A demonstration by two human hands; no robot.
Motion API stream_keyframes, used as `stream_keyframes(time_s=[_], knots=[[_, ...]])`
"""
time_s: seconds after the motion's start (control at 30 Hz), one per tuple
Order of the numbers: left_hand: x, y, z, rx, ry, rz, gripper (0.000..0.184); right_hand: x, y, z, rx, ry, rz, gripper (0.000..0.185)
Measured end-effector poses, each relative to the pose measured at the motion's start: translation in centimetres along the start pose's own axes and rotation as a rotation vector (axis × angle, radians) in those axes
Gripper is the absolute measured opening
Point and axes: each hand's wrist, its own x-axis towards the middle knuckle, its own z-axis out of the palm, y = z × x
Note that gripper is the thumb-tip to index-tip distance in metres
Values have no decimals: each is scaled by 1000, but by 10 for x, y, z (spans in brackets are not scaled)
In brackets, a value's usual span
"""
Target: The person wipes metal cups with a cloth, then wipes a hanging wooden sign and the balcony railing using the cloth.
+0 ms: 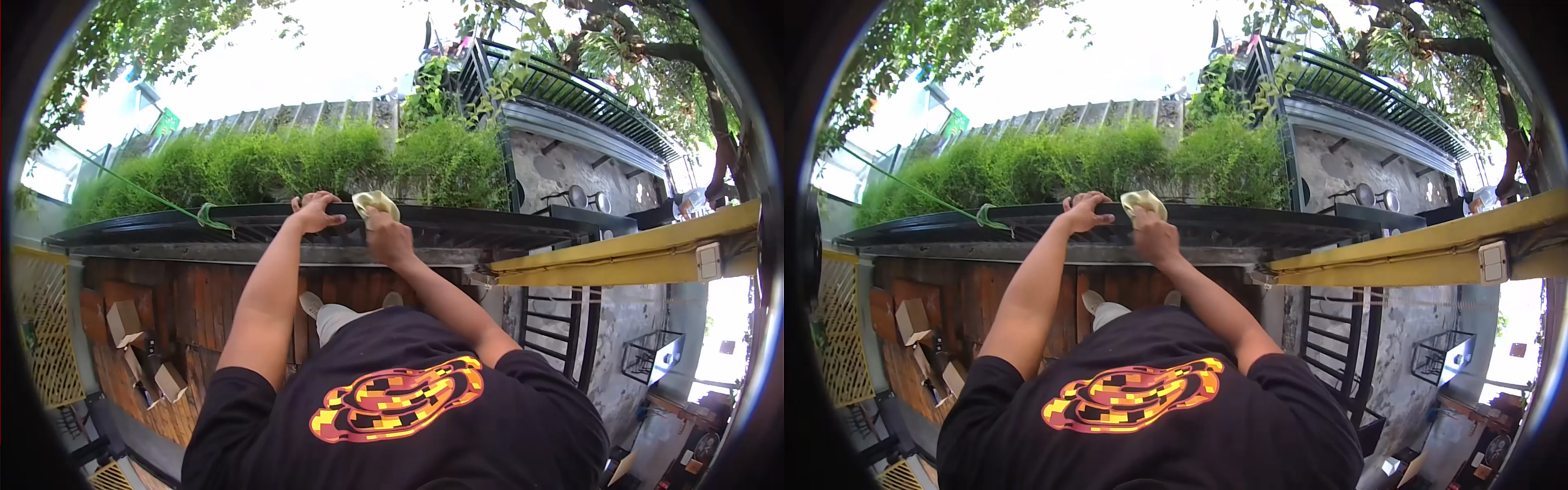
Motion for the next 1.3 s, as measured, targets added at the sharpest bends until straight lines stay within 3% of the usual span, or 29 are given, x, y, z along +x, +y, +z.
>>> stream_keyframes(time_s=[0.07,0.13,0.23,0.27,0.3,0.33,0.37,0.4,0.47,0.5,0.53,0.6,0.67,0.8,0.87,0.97,1.0,1.03,1.07,1.1,1.13,1.2,1.23,1.27,1.3], knots=[[-2,-2,3,-2,46,18,69,0,39,-8,-113,-25,67,18],[-2,-6,5,-10,72,46,69,-10,79,-37,-73,184,157,27],[-1,-9,4,-28,88,68,64,-18,151,-96,-439,191,417,26],[0,-10,3,-35,81,74,64,-29,191,-111,-483,298,398,26],[0,-12,3,-42,72,80,64,-32,216,-132,-571,265,579,29],[0,-12,3,-49,63,86,64,-46,276,-135,-592,515,473,31],[-2,-11,1,-69,40,78,64,-47,283,-160,-565,508,616,35],[0,-13,1,-71,30,81,65,-46,279,-183,-536,496,760,39],[3,-15,1,-74,11,87,65,-43,275,-194,-530,595,800,43],[5,-16,0,-74,-19,83,65,-40,272,-188,-474,508,827,40],[6,-17,-2,-79,-39,80,65,-39,280,-167,-502,449,742,30],[7,-16,-7,-82,-70,76,66,-18,269,-106,-546,661,698,23],[3,-11,-10,-62,-67,62,64,2,207,-81,-619,602,540,22],[8,-15,-7,-49,-66,76,65,30,87,-29,-290,367,347,20],[12,-20,-3,-73,-59,106,67,38,61,7,-166,357,128,19],[22,-28,12,-88,21,152,67,38,51,17,-182,265,63,21],[34,-43,29,-117,54,204,67,40,62,17,-67,264,91,22],[25,-39,28,-106,70,181,67,40,90,22,79,124,215,21],[14,-28,18,-96,92,157,66,38,119,24,536,247,103,23],[8,-22,16,-87,114,133,66,28,112,-15,909,158,230,25],[9,-22,18,-82,96,125,66,14,152,-21,772,303,-48,28],[15,-26,19,-76,70,114,66,-10,169,-86,360,349,0,32],[14,-26,18,-77,64,101,66,-17,222,-80,561,512,354,38],[13,-24,16,-78,55,90,66,-20,192,-117,803,633,655,43],[10,-22,13,-77,44,83,66,-38,250,-120,366,645,569,41]])
